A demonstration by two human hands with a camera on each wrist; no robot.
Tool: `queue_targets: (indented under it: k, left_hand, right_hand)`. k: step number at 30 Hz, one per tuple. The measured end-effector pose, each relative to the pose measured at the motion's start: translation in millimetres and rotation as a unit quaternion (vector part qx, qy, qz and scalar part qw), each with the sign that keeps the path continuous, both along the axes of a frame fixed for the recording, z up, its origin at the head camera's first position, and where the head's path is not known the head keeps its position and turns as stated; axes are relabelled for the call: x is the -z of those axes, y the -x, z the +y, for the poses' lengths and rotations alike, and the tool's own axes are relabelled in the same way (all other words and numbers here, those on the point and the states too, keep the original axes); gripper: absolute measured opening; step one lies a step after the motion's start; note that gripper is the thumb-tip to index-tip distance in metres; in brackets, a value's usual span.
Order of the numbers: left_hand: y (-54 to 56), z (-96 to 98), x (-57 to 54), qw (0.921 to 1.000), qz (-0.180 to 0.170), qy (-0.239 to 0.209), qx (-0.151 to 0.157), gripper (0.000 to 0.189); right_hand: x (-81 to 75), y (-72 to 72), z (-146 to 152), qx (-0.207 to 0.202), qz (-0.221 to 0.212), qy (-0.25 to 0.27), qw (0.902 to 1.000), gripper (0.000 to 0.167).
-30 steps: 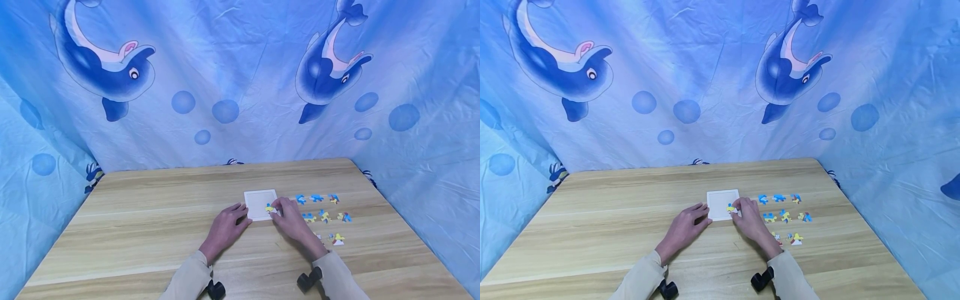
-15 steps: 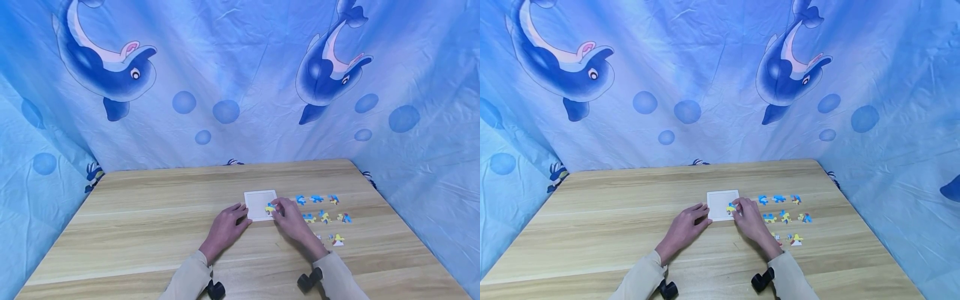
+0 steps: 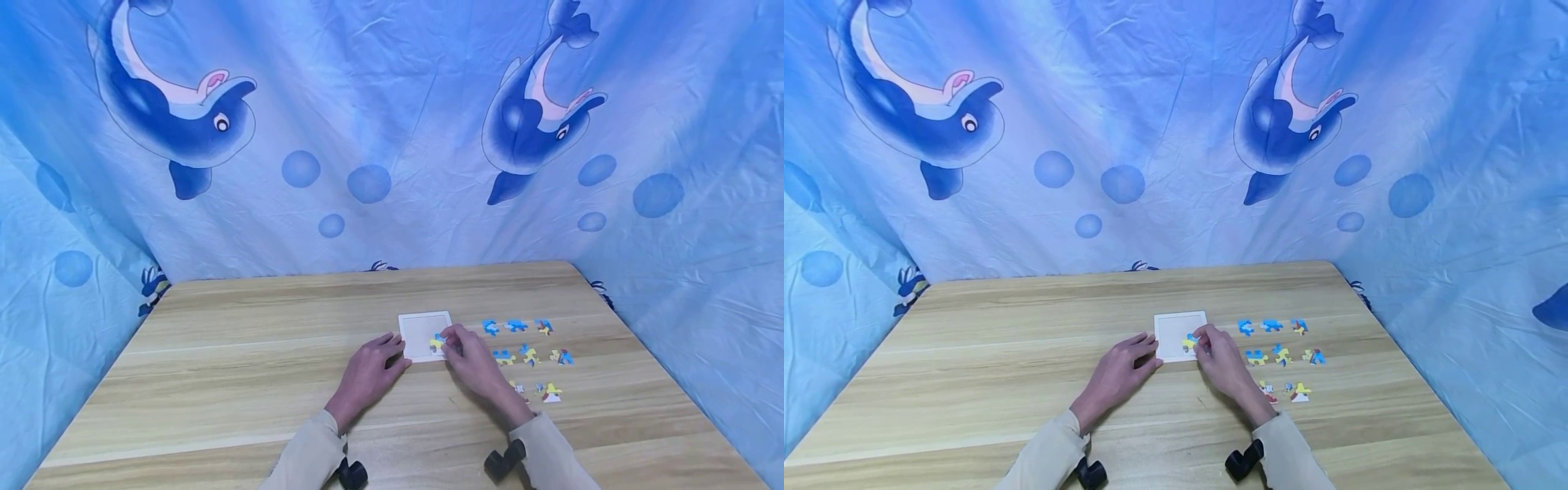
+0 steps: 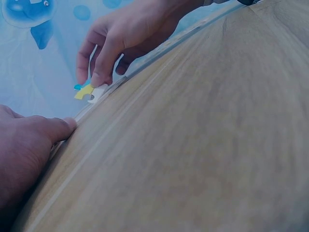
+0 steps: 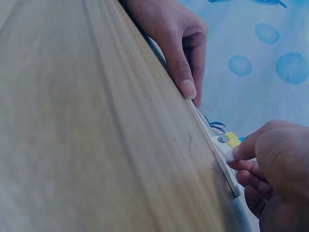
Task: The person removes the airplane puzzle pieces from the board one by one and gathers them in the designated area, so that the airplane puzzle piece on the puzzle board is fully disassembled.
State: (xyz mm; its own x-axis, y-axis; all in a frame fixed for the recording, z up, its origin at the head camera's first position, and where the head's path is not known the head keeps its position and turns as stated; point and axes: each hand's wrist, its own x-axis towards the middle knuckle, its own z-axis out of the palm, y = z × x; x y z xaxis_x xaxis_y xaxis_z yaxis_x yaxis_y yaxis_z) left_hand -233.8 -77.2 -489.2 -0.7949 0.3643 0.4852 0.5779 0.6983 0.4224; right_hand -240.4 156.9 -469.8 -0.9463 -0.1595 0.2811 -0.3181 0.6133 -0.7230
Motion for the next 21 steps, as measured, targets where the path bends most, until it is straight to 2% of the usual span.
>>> queue_targets:
  k: [12,21]
  left_hand:
    - [-0.6,-0.1,-0.3,1.0,-0.003,0.001,0.001,0.037]
    - [-0.3,-1.0,-0.2,1.0,-0.004,0.001,0.001,0.037]
  right_hand:
    - [-1.7,-3.6,4,0.001,-0.026,0.082,0.9963,0.019]
    - [-0.9,-8.0,18,0.011,-0.02,0.093,0.9954,0.02]
